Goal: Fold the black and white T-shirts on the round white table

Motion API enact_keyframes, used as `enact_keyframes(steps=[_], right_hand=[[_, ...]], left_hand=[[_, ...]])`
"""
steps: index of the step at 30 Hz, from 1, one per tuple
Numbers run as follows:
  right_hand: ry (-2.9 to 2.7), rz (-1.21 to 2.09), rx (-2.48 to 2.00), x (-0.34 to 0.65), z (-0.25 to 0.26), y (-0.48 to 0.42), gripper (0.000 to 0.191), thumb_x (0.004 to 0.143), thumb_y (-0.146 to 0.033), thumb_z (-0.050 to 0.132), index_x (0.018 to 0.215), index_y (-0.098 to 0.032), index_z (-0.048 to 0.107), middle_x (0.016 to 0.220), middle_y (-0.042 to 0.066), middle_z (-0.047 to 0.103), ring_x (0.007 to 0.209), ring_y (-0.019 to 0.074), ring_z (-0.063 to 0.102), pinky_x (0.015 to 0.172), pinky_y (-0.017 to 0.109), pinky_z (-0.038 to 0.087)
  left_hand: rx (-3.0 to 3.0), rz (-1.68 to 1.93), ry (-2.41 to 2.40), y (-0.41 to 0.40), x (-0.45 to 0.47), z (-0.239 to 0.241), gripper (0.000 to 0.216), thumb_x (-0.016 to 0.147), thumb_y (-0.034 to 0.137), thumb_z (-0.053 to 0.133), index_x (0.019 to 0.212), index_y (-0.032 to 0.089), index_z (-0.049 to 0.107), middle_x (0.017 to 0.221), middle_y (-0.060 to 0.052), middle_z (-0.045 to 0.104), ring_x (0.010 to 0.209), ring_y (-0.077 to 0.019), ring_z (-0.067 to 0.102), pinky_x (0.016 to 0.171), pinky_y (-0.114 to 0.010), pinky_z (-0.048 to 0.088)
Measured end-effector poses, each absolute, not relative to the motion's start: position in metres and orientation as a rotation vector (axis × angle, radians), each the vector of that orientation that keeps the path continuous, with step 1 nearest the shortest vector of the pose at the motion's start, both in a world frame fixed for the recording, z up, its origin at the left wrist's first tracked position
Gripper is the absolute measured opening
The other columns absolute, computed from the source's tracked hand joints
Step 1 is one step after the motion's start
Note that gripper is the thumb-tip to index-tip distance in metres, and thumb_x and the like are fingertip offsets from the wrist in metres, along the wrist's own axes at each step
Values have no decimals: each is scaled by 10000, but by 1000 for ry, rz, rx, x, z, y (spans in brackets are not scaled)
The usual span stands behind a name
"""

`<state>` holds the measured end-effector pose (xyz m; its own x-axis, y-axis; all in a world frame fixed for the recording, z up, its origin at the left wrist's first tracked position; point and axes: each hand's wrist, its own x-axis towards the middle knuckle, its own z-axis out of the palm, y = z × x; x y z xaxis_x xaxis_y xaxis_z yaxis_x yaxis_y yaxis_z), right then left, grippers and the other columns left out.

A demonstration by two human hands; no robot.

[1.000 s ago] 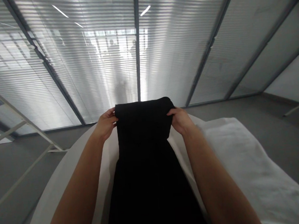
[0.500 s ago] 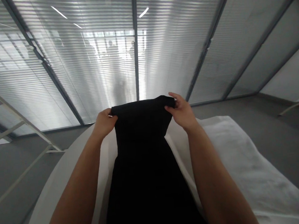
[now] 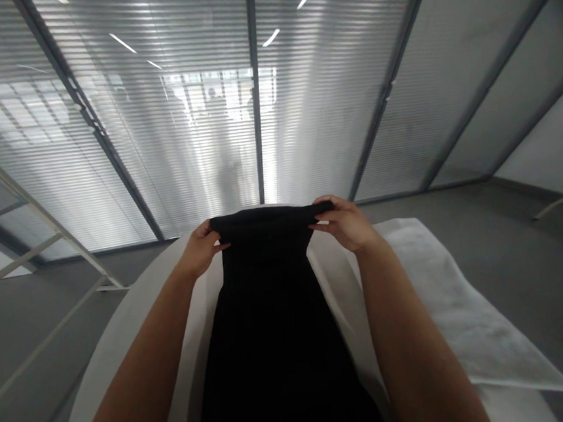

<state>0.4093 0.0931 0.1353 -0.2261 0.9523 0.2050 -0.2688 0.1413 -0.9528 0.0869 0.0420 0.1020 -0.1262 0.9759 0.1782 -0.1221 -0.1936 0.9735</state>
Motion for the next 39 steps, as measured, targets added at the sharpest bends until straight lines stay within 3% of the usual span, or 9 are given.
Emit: enact_keyframes(steps=[5, 11, 17, 22, 27, 31, 35, 39], right_hand=[[-1190, 1366, -717, 387, 109, 99, 268, 627, -229, 700, 865, -255, 579, 857, -40, 600, 855, 177, 553, 719, 386, 535], [-1089, 1217, -663, 368, 86, 109, 305, 692, -350, 688, 953, -300, 540, 1008, -46, 602, 990, 185, 547, 775, 380, 545], [-1161, 1103, -674, 363, 72, 117, 348, 798, -499, 640, 1058, -300, 521, 1116, 7, 550, 1070, 203, 525, 757, 364, 595], [-1113, 1134, -838, 354, 64, 116, 475, 859, -633, 512, 1225, -341, 430, 1237, 36, 540, 1111, 228, 552, 727, 391, 612], [-1144, 1298, -1095, 355, 62, 114, 656, 860, -762, 335, 1313, -312, 484, 1406, 88, 492, 1189, 311, 537, 743, 451, 600], [-1120, 1360, -1015, 358, 62, 115, 708, 870, -777, 240, 1367, -319, 450, 1424, 81, 498, 1191, 306, 553, 773, 479, 578], [-1068, 1304, -845, 357, 57, 118, 579, 894, -721, 313, 1302, -337, 460, 1406, 44, 515, 1204, 260, 540, 792, 435, 558], [-1016, 1347, -752, 359, 57, 117, 491, 854, -692, 446, 1141, -304, 536, 1206, 30, 627, 1091, 232, 580, 775, 391, 538]], left_hand=[[1140, 1551, 1193, 42, 84, 77, 313, 703, 301, 696, 979, 226, 568, 935, 3, 594, 869, -160, 580, 719, -440, 603], [1347, 1507, 1259, 41, 85, 82, 382, 807, 463, 640, 1080, 257, 468, 1147, -37, 537, 1032, -229, 568, 622, -424, 632], [1381, 1461, 1355, 42, 87, 81, 435, 848, 519, 589, 1162, 281, 404, 1176, -72, 523, 975, -259, 604, 497, -394, 626], [1349, 1481, 1284, 42, 89, 78, 451, 843, 523, 604, 1159, 279, 394, 1184, -74, 536, 969, -256, 623, 536, -404, 633], [1437, 1468, 1240, 42, 90, 79, 456, 861, 538, 570, 1185, 265, 398, 1261, -94, 495, 1112, -304, 565, 575, -421, 639], [1444, 1462, 1230, 43, 87, 77, 448, 873, 536, 556, 1198, 277, 389, 1264, -76, 488, 1115, -283, 556, 627, -431, 637], [1417, 1462, 1160, 44, 82, 73, 462, 852, 537, 592, 1183, 266, 416, 1211, -66, 513, 1088, -252, 558, 716, -410, 622], [1410, 1433, 1118, 44, 82, 73, 406, 839, 513, 617, 1112, 252, 467, 1124, -55, 541, 1031, -230, 564, 751, -377, 602]])
